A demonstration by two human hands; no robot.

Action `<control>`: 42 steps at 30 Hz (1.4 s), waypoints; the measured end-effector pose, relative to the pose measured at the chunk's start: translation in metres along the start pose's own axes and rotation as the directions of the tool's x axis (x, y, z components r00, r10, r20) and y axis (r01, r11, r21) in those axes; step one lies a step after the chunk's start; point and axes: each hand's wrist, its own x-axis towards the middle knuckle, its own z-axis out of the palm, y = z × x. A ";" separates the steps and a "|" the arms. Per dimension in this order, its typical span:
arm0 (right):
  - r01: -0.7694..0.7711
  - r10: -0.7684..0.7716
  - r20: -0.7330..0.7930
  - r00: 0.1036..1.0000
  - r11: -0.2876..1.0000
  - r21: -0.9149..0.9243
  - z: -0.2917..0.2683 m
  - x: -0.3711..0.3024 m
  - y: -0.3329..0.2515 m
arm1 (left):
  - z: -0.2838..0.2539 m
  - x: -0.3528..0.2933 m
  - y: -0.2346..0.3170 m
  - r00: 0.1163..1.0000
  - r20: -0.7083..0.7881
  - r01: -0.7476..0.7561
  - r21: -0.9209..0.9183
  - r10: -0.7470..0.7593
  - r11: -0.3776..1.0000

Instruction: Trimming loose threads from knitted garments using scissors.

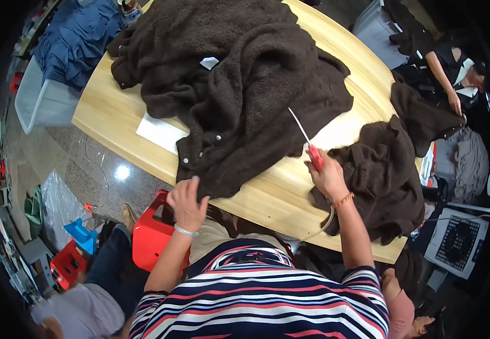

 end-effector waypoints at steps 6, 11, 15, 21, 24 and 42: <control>-0.045 0.049 0.047 0.998 0.995 -0.085 0.009 -0.041 0.014 | 0.052 0.023 0.027 0.947 0.114 -0.265 -0.249 0.300 0.932; -0.044 0.058 0.143 0.988 0.994 -0.099 0.012 -0.076 0.019 | 0.063 -0.007 0.040 0.816 0.289 -0.453 -0.220 0.501 0.864; -0.077 0.107 0.241 0.965 0.989 -0.129 0.022 -0.093 0.024 | 0.067 -0.033 0.036 0.819 0.289 -0.463 -0.177 0.496 0.868; -0.081 0.115 0.265 0.957 0.987 -0.136 0.027 -0.097 0.028 | 0.081 -0.021 0.047 0.860 0.211 -0.442 -0.144 0.464 0.885; -0.094 0.127 0.218 0.968 0.983 -0.157 0.025 -0.093 0.034 | 0.109 0.002 0.073 0.810 0.132 -0.566 -0.082 0.571 0.821; -0.128 0.137 0.061 0.989 0.562 0.817 0.084 -0.033 0.142 | 0.099 0.014 0.072 0.838 0.485 0.203 -0.701 0.248 0.684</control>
